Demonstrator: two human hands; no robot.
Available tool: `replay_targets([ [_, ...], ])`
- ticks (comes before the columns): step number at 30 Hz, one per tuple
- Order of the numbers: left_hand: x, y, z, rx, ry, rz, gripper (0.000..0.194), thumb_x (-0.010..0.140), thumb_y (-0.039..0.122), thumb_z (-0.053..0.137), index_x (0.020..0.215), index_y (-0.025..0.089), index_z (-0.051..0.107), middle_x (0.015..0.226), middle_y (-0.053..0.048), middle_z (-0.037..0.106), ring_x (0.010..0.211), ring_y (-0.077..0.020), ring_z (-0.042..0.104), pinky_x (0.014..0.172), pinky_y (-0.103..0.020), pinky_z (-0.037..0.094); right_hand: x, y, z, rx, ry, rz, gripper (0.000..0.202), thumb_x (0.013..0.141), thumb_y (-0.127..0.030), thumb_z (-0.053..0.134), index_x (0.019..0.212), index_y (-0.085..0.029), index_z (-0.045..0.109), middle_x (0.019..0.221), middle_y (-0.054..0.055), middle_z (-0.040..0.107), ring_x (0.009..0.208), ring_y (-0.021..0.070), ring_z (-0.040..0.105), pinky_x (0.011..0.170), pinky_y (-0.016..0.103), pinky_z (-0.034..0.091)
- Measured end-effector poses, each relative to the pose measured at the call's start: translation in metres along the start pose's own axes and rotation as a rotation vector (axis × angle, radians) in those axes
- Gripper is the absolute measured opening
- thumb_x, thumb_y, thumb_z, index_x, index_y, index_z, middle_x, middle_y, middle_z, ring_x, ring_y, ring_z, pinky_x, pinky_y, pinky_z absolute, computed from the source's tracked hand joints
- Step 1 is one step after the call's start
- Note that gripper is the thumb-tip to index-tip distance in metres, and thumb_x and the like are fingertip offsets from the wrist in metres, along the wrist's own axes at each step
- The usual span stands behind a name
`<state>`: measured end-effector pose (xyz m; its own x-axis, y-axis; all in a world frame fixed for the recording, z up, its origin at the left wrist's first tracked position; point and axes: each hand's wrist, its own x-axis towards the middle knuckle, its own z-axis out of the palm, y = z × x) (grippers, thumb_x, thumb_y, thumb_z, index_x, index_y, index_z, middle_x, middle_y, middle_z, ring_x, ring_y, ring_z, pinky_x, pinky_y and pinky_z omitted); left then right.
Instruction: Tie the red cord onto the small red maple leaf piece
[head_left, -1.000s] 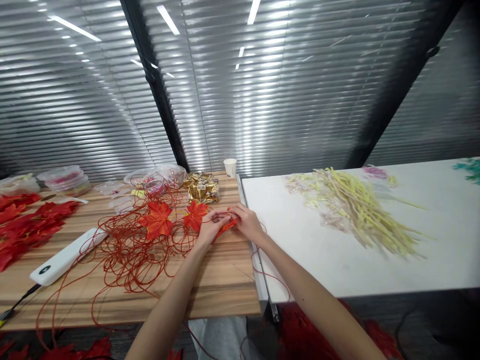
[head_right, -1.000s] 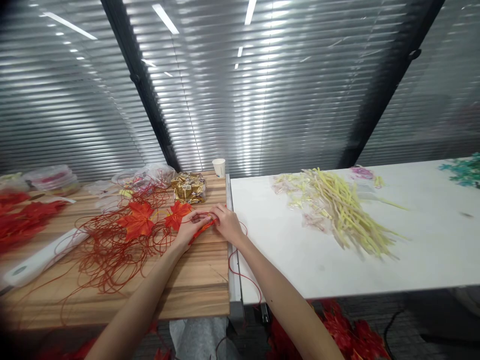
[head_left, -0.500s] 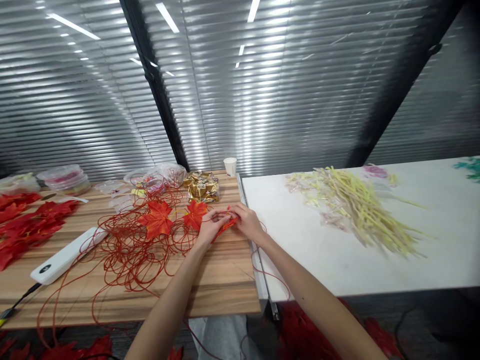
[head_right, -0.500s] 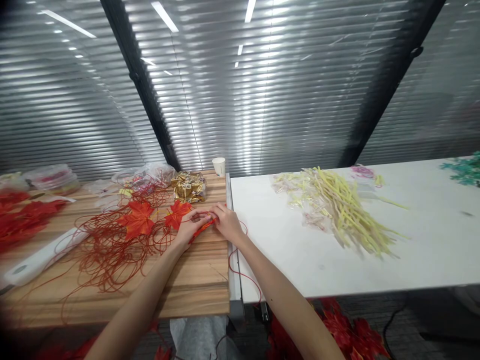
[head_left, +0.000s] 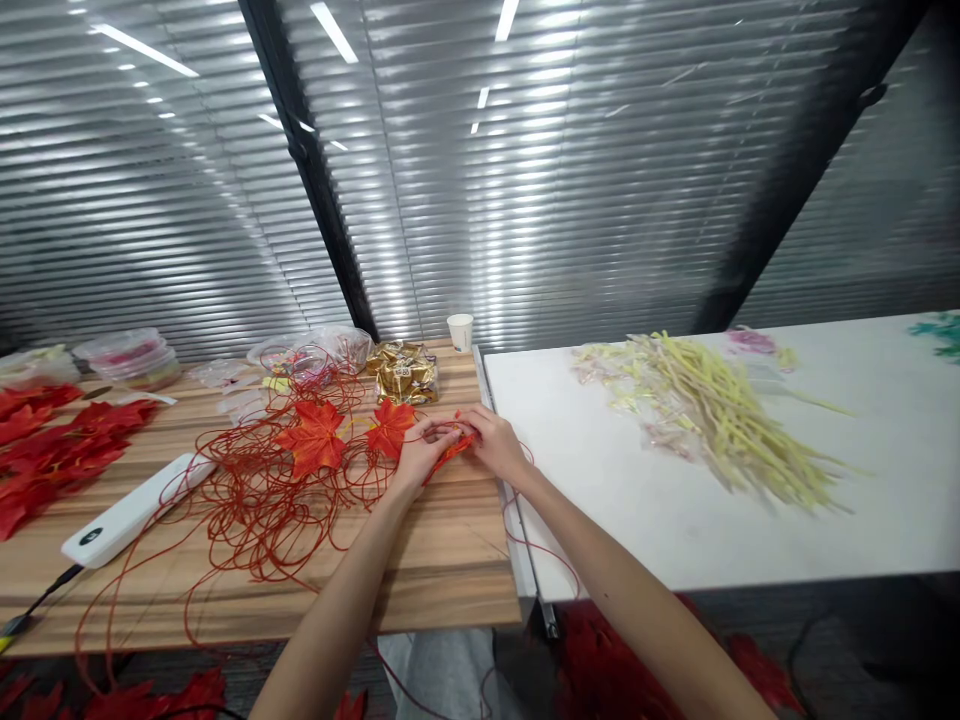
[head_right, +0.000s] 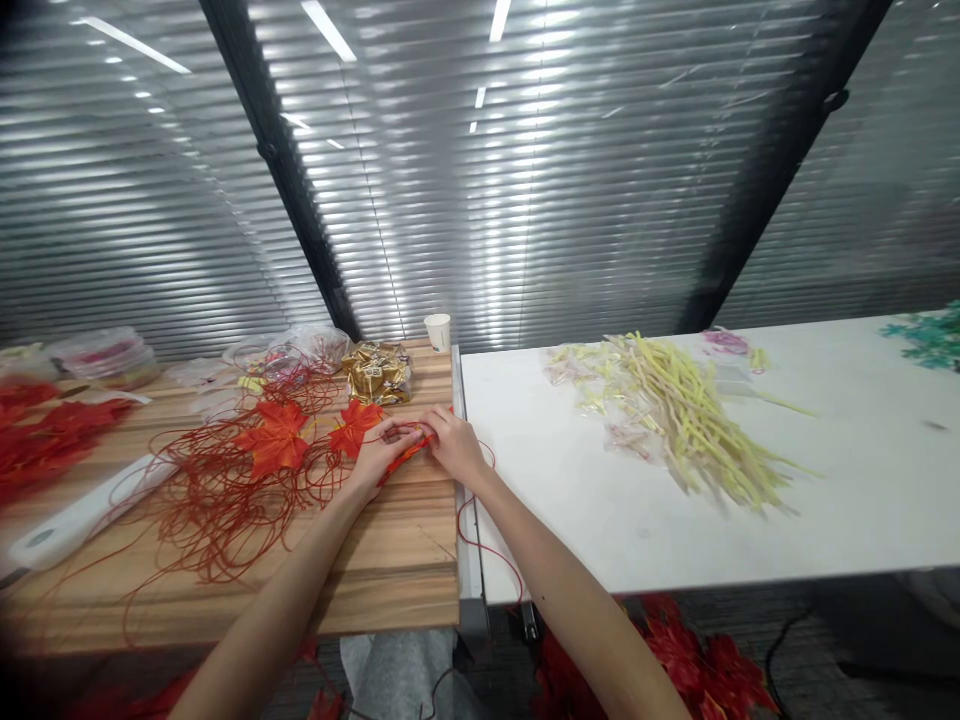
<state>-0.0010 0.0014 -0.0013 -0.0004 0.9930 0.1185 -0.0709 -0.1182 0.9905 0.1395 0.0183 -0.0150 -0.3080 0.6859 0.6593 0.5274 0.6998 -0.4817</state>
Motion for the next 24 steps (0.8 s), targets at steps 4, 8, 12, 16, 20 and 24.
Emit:
replay_targets([
  [4,-0.0005,0.0008,0.0004,0.001,-0.001,0.003,0.028,0.054,0.023,0.074,0.077,0.012,0.063,0.073,-0.004,0.066,0.071,-0.0127,0.060,0.074,-0.027,0.048,0.0000,-0.0010,-0.0005,0.001,-0.009,0.003,0.021,0.081,-0.008,0.046,0.090,-0.021,0.059,0.091,0.004,0.059,0.084,0.0162,0.057,0.071,0.026,0.045],
  [8,-0.0010,0.0016,0.0008,-0.001,-0.003,0.001,0.027,0.054,0.022,0.074,0.077,0.012,0.063,0.072,-0.003,0.065,0.071,-0.0120,0.059,0.074,-0.026,0.047,0.0005,-0.0028,-0.0015,0.012,-0.008,0.006,0.020,0.082,-0.008,0.045,0.090,-0.020,0.059,0.092,0.004,0.059,0.085,0.0161,0.057,0.072,0.025,0.044],
  [12,-0.0008,0.0013,0.0004,-0.004,-0.002,-0.001,0.029,0.054,0.022,0.074,0.078,0.012,0.063,0.073,-0.003,0.066,0.071,-0.0119,0.059,0.074,-0.026,0.047,0.0010,-0.0031,-0.0017,0.019,-0.002,0.002,0.019,0.082,-0.008,0.046,0.090,-0.019,0.058,0.092,0.004,0.059,0.085,0.0161,0.057,0.072,0.025,0.045],
  [16,-0.0004,0.0004,-0.0001,0.001,-0.009,0.000,0.029,0.054,0.022,0.074,0.079,0.012,0.063,0.074,-0.004,0.066,0.072,-0.0127,0.059,0.074,-0.027,0.048,0.0007,-0.0026,-0.0017,0.009,0.001,0.001,0.020,0.081,-0.007,0.045,0.089,-0.020,0.059,0.091,0.004,0.059,0.084,0.0159,0.057,0.071,0.025,0.045],
  [20,-0.0005,0.0003,-0.0001,0.006,-0.016,0.008,0.029,0.055,0.023,0.074,0.079,0.012,0.062,0.073,-0.003,0.066,0.071,-0.0129,0.060,0.073,-0.027,0.048,0.0004,-0.0024,-0.0015,0.002,-0.001,-0.001,0.021,0.081,-0.007,0.045,0.090,-0.021,0.059,0.090,0.004,0.059,0.083,0.0160,0.057,0.070,0.025,0.045],
  [24,-0.0005,0.0002,-0.0001,0.004,-0.027,0.016,0.029,0.055,0.025,0.073,0.079,0.013,0.062,0.073,-0.004,0.066,0.071,-0.0135,0.060,0.073,-0.028,0.048,0.0003,-0.0028,-0.0019,-0.002,0.000,0.001,0.022,0.081,-0.007,0.045,0.091,-0.021,0.059,0.091,0.004,0.059,0.083,0.0160,0.057,0.070,0.026,0.045],
])
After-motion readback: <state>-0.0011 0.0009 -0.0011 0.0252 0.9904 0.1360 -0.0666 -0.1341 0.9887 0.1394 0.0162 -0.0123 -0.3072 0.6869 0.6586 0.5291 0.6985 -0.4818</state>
